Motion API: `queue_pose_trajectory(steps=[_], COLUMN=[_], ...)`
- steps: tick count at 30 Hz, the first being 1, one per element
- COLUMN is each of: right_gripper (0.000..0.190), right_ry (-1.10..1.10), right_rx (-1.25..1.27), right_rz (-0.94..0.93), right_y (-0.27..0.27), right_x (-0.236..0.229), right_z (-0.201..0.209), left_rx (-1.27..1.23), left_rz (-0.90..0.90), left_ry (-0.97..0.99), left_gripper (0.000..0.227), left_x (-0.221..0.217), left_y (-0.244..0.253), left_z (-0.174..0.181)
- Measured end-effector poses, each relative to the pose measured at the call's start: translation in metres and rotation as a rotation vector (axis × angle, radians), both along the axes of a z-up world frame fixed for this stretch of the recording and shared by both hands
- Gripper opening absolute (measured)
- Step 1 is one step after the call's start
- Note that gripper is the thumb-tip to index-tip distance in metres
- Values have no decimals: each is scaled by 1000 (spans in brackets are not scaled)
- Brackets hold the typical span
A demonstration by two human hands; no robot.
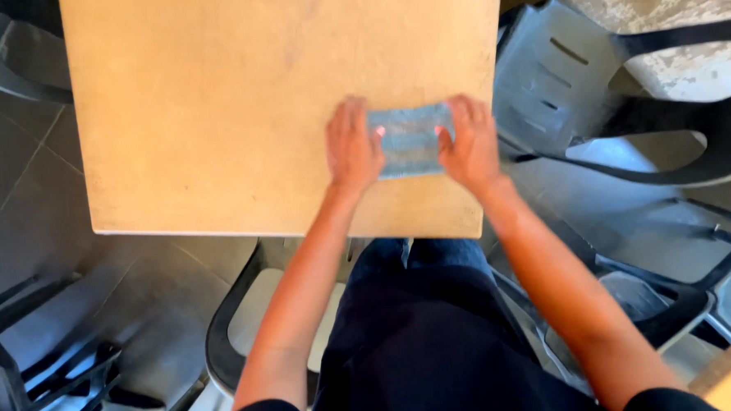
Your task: Cleaning tables and chairs in a seating area using a spray bottle and cloth.
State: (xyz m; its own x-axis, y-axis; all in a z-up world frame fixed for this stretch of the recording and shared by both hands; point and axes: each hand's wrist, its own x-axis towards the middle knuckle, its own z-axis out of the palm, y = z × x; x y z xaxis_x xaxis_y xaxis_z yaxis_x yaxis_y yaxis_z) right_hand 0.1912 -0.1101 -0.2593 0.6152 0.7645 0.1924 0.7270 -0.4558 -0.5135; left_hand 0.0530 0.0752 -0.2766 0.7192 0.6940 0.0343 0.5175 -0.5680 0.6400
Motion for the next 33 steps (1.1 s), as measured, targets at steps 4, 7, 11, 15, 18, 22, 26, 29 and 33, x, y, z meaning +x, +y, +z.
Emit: queue_pose_trajectory(steps=[4,7,11,15,18,22,26,29,33], right_gripper=[57,62,66,66,66,65,64,64,64], right_ry=[-60,-58,71,109,125,98,56,37,-30], right_rx=[-3,-195,-381,-434,-492,-483,-464,-431,-340], right_rz=[-45,-64,-66,-82,-113,-137,-159,-170,-181], right_y=[17,17,-40,-91,-101,-83,-46,-11,27], right_x=[-20,-35,-92,-134,-140,-114,-50,11,85], right_z=[-50,-53,-34,-39,-38,-41,-43,-40,-56], left_rx=[158,236,223,77,97,123,193,236,309], left_rz=[-261,-351,-446,-514,-557,-612,-645,-642,-627], left_ry=[-4,138,339,379,381,348,290,260,214], left_gripper=[65,65,60,60,60,60,61,62,62], left_x=[9,3,-45,-94,-96,-68,3,65,144], left_y=[-24,-39,-82,-135,-141,-121,-89,-60,-20], left_z=[-37,-40,-29,-23,-23,-25,-26,-22,-32])
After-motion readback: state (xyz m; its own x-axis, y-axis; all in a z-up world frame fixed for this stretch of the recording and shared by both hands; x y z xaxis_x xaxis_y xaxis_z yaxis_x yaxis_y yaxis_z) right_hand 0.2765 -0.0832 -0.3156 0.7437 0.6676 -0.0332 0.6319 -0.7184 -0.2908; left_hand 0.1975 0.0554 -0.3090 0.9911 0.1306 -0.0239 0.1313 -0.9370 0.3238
